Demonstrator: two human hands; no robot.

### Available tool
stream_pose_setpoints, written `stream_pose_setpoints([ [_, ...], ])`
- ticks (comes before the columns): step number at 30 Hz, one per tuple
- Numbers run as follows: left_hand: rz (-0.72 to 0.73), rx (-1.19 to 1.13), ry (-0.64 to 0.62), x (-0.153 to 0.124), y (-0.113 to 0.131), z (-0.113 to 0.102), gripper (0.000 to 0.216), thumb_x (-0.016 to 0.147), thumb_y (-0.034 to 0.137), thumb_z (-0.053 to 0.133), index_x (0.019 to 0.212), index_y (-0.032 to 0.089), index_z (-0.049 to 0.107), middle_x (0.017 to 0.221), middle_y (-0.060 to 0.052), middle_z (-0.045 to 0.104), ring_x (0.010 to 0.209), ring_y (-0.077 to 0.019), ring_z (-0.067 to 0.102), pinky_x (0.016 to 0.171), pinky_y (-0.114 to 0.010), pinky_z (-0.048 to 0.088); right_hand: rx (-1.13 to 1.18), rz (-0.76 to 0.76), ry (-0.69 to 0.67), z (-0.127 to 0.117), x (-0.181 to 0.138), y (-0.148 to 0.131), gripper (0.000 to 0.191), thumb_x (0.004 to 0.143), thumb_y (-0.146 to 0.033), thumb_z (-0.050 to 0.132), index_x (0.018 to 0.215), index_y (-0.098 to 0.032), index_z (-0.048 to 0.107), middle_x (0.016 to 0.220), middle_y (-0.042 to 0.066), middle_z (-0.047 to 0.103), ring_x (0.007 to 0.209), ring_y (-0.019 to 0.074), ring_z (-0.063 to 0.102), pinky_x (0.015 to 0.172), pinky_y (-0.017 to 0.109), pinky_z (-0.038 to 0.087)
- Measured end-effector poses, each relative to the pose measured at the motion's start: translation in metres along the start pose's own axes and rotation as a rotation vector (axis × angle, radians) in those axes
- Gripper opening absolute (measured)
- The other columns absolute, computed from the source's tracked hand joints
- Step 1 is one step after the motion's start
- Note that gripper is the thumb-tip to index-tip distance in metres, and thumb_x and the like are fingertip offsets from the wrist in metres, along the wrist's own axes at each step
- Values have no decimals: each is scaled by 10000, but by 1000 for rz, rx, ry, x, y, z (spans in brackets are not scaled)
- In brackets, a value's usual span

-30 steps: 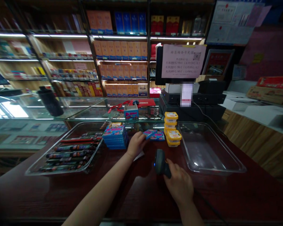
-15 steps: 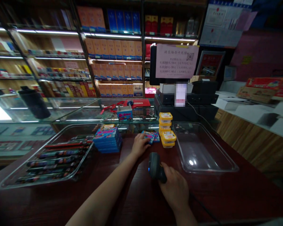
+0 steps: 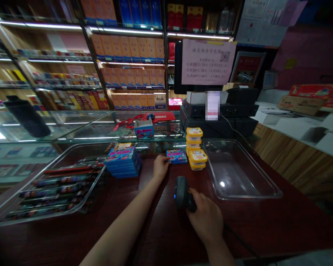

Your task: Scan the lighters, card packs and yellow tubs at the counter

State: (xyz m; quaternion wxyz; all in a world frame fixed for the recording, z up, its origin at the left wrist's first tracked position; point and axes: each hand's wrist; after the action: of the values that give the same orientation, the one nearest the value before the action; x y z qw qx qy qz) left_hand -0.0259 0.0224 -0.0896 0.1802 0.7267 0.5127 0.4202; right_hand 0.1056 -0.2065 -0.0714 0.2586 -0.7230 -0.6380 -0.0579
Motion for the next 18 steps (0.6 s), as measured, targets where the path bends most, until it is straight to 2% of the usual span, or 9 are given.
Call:
stream_pose_setpoints([
  [6,55,-55,-10,1,-3,0,250,713,22,641,907,157,722,883,-61,667,862,-163,619,830,-307,488,5,5,17,2,-1,1,380,803,-233,554,1182,-238,572,1025,40,709,870,190,664,752,298,462],
  [14,38,-46,-39,-1,-2,1,236,753,47,614,946,146,709,955,-78,685,922,-169,619,892,-325,466,-4,18,13,8,0,4,383,790,-251,572,1173,-252,587,1007,26,711,855,192,668,739,299,468],
  [18,135,38,-66,-9,4,-10,267,777,86,591,1020,146,683,991,-83,669,953,-179,597,893,-325,458,-10,3,27,8,-1,5,345,817,-282,548,1157,-252,596,997,27,715,834,187,670,735,301,468],
])
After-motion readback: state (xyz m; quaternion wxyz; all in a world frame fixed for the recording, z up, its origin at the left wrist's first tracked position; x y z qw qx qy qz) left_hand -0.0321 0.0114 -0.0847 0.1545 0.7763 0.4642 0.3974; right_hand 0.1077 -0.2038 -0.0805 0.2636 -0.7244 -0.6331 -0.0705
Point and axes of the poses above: each hand's wrist, its own x-axis towards the middle knuckle, its own z-axis out of the palm, y = z × x
